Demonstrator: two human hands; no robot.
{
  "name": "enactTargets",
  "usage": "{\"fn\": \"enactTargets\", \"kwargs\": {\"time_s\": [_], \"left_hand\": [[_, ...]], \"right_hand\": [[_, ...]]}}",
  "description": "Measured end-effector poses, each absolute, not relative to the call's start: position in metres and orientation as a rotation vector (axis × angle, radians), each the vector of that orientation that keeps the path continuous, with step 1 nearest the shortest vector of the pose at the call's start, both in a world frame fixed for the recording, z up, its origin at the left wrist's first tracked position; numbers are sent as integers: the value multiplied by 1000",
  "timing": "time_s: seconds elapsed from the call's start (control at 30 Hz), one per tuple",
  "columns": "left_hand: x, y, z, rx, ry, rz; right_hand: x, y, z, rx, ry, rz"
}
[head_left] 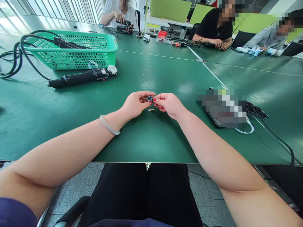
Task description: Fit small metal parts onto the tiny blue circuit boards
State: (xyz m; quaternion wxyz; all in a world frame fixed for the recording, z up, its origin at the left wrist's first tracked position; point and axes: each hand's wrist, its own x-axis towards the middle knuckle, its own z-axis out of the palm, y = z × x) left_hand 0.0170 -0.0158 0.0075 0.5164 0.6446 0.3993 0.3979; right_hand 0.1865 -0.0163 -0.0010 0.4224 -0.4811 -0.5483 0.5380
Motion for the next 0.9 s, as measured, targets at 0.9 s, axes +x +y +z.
{"fn": "enactTargets", "kwargs": {"time_s": [0.9], "left_hand": [[16, -13, 8, 1413, 960, 970]], "right_hand": [[183, -21, 0, -1282, -1775, 638]]}}
